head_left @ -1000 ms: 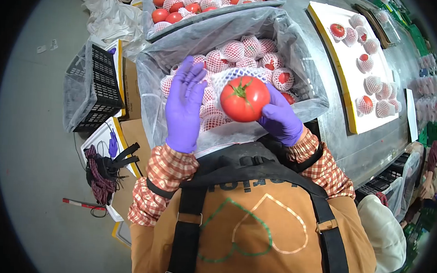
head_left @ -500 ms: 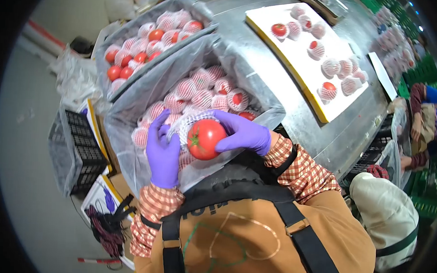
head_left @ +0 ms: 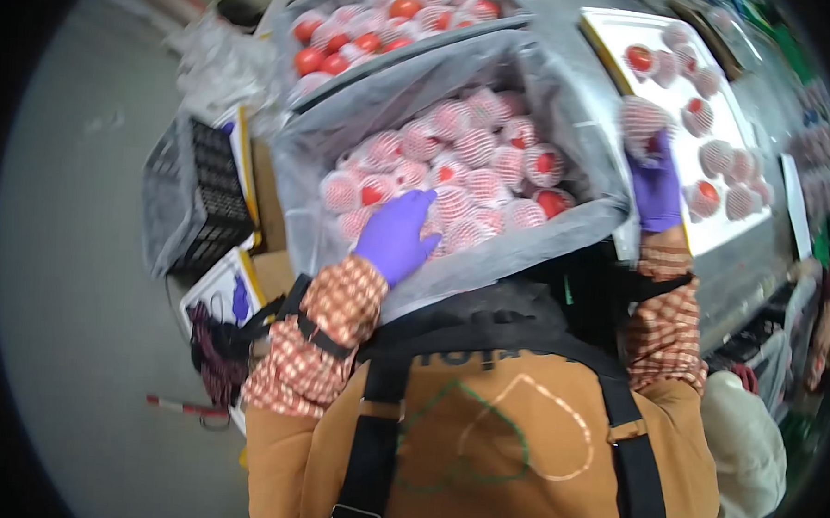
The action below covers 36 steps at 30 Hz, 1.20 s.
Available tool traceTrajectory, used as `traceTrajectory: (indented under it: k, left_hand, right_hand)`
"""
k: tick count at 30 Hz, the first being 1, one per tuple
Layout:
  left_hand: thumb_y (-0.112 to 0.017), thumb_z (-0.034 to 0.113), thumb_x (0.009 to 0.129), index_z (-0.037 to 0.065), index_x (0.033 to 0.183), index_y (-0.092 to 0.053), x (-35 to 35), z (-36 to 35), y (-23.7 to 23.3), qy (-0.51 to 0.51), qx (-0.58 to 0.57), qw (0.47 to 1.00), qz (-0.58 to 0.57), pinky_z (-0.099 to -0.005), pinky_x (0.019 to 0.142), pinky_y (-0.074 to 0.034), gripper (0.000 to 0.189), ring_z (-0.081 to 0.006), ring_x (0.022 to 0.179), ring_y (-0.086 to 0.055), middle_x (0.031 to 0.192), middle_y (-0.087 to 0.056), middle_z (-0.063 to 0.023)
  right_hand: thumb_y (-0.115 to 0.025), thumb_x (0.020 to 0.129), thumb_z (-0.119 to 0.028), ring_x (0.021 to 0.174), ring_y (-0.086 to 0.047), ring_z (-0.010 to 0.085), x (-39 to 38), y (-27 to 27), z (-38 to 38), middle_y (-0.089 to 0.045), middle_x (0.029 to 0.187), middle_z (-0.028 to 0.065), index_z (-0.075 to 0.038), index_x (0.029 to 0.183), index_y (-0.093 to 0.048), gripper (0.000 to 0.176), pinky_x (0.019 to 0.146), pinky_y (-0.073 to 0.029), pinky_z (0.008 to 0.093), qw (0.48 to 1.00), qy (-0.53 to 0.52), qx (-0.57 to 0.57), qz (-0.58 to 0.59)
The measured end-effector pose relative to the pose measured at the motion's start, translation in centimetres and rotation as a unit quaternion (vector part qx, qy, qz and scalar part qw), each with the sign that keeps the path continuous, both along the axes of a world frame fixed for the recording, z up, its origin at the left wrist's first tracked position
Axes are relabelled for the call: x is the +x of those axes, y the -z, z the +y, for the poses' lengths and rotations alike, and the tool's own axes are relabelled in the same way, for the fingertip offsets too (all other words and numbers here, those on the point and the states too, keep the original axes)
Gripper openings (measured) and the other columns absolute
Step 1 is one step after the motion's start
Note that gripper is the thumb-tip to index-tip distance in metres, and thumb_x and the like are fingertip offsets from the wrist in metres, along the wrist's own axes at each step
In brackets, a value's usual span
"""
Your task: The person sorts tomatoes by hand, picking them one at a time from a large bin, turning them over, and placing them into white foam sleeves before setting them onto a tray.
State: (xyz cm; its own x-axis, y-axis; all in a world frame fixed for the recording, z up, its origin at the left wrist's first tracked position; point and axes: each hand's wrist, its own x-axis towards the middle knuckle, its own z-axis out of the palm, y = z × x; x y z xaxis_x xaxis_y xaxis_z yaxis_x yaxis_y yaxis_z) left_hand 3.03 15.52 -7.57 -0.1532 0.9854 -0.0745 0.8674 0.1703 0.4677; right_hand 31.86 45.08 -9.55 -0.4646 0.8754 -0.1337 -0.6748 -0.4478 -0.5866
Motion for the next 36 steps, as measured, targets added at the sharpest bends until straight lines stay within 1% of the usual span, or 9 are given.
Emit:
traceTrajectory:
  k: [6, 8, 12, 20, 26, 29, 33, 35, 36]
  left_hand:
    - [-0.062, 0.025, 0.083, 0.005, 0.133, -0.042, -7.6, -0.5, 2.9, -0.178, -0.095, 0.970, 0.138, -0.0418, 0.096, -0.043, 0.058, -0.0350, 0.117, -0.050, 0.127, -0.050, -0.0210]
    - [-0.061, 0.024, 0.084, 0.005, 0.133, -0.042, -9.4, 0.3, 3.5, -0.196, -0.120, 0.945, 0.234, -0.0419, 0.094, -0.044, 0.056, -0.0352, 0.115, -0.050, 0.126, -0.050, -0.0204]
    - [-0.053, 0.015, 0.085, 0.006, 0.134, -0.039, -11.3, 1.6, 5.2, -0.211, -0.264, 0.918, 0.207, -0.0435, 0.095, -0.044, 0.051, -0.0363, 0.120, -0.048, 0.128, -0.046, -0.0202]
    - [-0.069, 0.020, 0.074, 0.006, 0.120, -0.057, -13.5, 3.3, 6.1, -0.232, -0.329, 0.889, 0.218, -0.0397, 0.088, -0.051, 0.050, -0.0328, 0.108, -0.060, 0.118, -0.058, -0.0203]
    - [-0.069, 0.026, 0.078, 0.007, 0.105, -0.066, -11.0, 3.1, 3.8, -0.226, -0.258, 0.895, 0.287, -0.0384, 0.083, -0.053, 0.033, -0.0305, 0.101, -0.063, 0.109, -0.063, -0.0177]
    - [-0.080, 0.034, 0.064, 0.004, 0.121, -0.054, -8.8, 2.4, -0.6, -0.252, -0.187, 0.934, 0.171, -0.0388, 0.092, -0.048, 0.070, -0.0328, 0.110, -0.058, 0.120, -0.055, -0.0225]
    - [-0.078, 0.029, 0.070, 0.003, 0.130, -0.045, -8.4, -0.2, -1.4, -0.160, -0.015, 0.985, -0.069, -0.0356, 0.096, -0.045, 0.073, -0.0258, 0.114, -0.055, 0.125, -0.053, -0.0171]
    - [-0.075, 0.024, 0.075, 0.000, 0.133, -0.041, -5.7, -0.4, -3.0, -0.115, 0.126, 0.867, -0.468, -0.0326, 0.099, -0.043, 0.071, -0.0204, 0.115, -0.052, 0.125, -0.053, -0.0119]
    - [-0.075, 0.024, 0.075, 0.000, 0.133, -0.041, -4.7, -0.5, -3.5, -0.110, 0.126, 0.866, -0.471, -0.0326, 0.099, -0.043, 0.071, -0.0204, 0.115, -0.052, 0.125, -0.053, -0.0119]
  right_hand:
    - [-0.047, 0.094, -0.008, 0.126, -0.042, 0.0324, 5.3, 1.8, 3.2, -0.042, 0.136, 0.0225, 0.009, 0.128, -0.041, 0.038, 0.107, -0.039, 0.0418, 0.965, 0.238, -0.050, -0.096]
    - [-0.044, 0.095, -0.009, 0.126, -0.042, 0.0328, 3.5, -0.5, 0.5, -0.041, 0.137, 0.0218, 0.009, 0.127, -0.042, 0.037, 0.108, -0.038, 0.0430, 0.970, 0.219, -0.097, -0.053]
    - [-0.042, 0.095, -0.010, 0.124, -0.046, 0.0249, -2.2, -4.3, -6.4, -0.044, 0.137, 0.0148, 0.004, 0.129, -0.047, 0.037, 0.098, -0.044, 0.0338, 0.977, 0.031, 0.104, -0.185]
    - [-0.051, 0.089, 0.001, 0.099, -0.060, 0.0140, -7.0, -2.2, -14.0, -0.061, 0.115, 0.0071, -0.001, 0.121, -0.057, 0.032, 0.085, -0.047, 0.0265, 0.793, -0.194, 0.488, -0.309]
    - [-0.053, 0.089, 0.000, 0.094, -0.060, 0.0134, -6.8, -2.4, -13.7, -0.063, 0.110, 0.0063, -0.002, 0.121, -0.057, 0.032, 0.085, -0.047, 0.0258, 0.808, -0.193, 0.459, -0.316]
    - [-0.054, 0.089, -0.002, 0.095, -0.060, 0.0130, -7.1, -1.8, -13.8, -0.063, 0.109, 0.0051, -0.003, 0.120, -0.058, 0.032, 0.084, -0.047, 0.0255, 0.824, -0.200, 0.432, -0.308]
    - [-0.058, 0.089, -0.009, 0.100, -0.059, 0.0132, -8.0, -1.9, -13.7, -0.061, 0.117, 0.0055, -0.006, 0.126, -0.055, 0.037, 0.086, -0.047, 0.0266, 0.820, -0.234, 0.391, -0.345]
    - [-0.060, 0.089, -0.012, 0.102, -0.058, 0.0139, -9.4, -2.6, -14.5, -0.058, 0.122, 0.0061, -0.007, 0.131, -0.050, 0.043, 0.088, -0.047, 0.0276, 0.837, -0.235, 0.373, -0.324]
    - [-0.061, 0.089, -0.016, 0.104, -0.057, 0.0145, -10.2, -2.8, -15.0, -0.055, 0.127, 0.0067, -0.009, 0.135, -0.046, 0.049, 0.090, -0.046, 0.0287, 0.853, -0.243, 0.354, -0.298]
